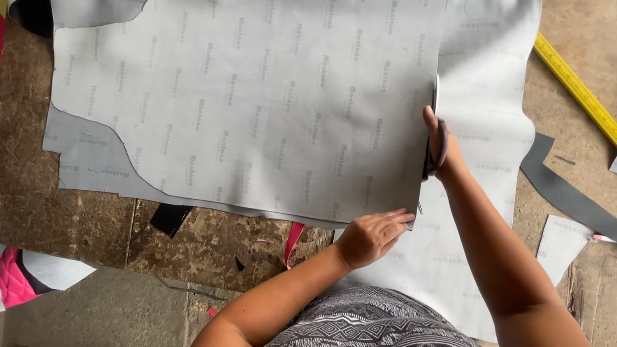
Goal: Cutting out a specific pattern from a large piece of grey upholstery fabric using scissors on a workshop table.
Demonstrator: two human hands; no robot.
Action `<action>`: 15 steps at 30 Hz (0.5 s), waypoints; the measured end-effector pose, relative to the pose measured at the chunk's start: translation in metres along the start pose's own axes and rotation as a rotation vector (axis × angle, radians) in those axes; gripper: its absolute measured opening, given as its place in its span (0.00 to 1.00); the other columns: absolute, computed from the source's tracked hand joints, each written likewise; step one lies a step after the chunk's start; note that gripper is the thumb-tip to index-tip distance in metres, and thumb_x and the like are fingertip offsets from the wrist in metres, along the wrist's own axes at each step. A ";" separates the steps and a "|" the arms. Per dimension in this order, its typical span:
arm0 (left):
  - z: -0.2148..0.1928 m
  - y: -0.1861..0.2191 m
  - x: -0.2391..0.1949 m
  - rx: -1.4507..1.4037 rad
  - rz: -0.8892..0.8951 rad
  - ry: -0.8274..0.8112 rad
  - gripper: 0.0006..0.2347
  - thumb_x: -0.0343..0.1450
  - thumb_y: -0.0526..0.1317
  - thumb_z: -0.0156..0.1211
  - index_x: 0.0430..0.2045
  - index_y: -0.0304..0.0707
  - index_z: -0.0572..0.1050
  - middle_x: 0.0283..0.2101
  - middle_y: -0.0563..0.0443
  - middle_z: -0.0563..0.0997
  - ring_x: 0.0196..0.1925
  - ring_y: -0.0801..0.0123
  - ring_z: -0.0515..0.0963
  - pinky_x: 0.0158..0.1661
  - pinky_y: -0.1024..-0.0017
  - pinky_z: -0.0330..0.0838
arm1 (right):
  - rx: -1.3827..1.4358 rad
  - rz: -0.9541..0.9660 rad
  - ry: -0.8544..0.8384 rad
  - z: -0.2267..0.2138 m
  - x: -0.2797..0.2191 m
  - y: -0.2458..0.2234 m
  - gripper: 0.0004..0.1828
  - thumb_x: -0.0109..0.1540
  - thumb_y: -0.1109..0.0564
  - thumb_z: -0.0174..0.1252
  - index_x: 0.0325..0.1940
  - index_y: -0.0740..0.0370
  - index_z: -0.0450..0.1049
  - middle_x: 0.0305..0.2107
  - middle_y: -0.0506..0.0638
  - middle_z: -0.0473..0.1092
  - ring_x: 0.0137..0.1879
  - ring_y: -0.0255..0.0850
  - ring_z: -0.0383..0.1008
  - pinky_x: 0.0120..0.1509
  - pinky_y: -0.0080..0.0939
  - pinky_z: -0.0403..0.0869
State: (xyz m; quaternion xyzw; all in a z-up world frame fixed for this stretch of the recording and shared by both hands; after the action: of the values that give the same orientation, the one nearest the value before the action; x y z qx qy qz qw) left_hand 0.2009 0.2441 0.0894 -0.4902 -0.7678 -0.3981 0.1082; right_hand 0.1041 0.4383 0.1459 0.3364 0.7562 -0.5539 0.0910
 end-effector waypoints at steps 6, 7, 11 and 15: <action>0.010 -0.003 -0.010 0.015 -0.005 -0.002 0.03 0.75 0.37 0.57 0.35 0.40 0.77 0.50 0.53 0.84 0.52 0.65 0.85 0.43 0.74 0.81 | -0.161 -0.108 -0.038 -0.008 0.048 0.018 0.59 0.65 0.15 0.38 0.68 0.75 0.64 0.56 0.79 0.67 0.68 0.73 0.61 0.71 0.64 0.63; 0.015 -0.004 -0.016 0.019 -0.002 0.002 0.03 0.75 0.37 0.57 0.35 0.40 0.77 0.50 0.53 0.84 0.52 0.65 0.85 0.43 0.74 0.81 | -0.161 -0.114 -0.037 -0.007 0.042 0.014 0.59 0.65 0.15 0.38 0.68 0.75 0.64 0.56 0.79 0.67 0.68 0.73 0.61 0.71 0.64 0.63; 0.013 -0.004 -0.018 -0.024 -0.010 -0.004 0.02 0.75 0.36 0.58 0.35 0.39 0.77 0.51 0.52 0.84 0.53 0.64 0.84 0.42 0.73 0.81 | -0.050 -0.039 0.007 -0.002 0.042 -0.009 0.55 0.67 0.15 0.39 0.65 0.73 0.67 0.56 0.73 0.69 0.66 0.67 0.65 0.70 0.61 0.63; 0.003 0.001 -0.013 -0.023 0.008 0.003 0.01 0.75 0.35 0.59 0.35 0.40 0.76 0.52 0.52 0.83 0.54 0.64 0.84 0.42 0.72 0.81 | 0.027 -0.022 0.017 0.000 0.061 -0.033 0.55 0.65 0.14 0.44 0.64 0.71 0.69 0.57 0.70 0.69 0.67 0.68 0.65 0.73 0.61 0.60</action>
State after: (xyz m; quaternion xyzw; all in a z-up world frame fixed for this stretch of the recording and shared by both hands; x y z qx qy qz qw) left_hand 0.2085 0.2379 0.0809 -0.4939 -0.7611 -0.4072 0.1054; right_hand 0.0381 0.4583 0.1402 0.3339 0.7532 -0.5620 0.0738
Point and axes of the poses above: each hand's wrist, its own x-axis towards the middle knuckle, its own z-axis out of the palm, y = z × x, the point moved 1 cm from there along x, towards the middle knuckle
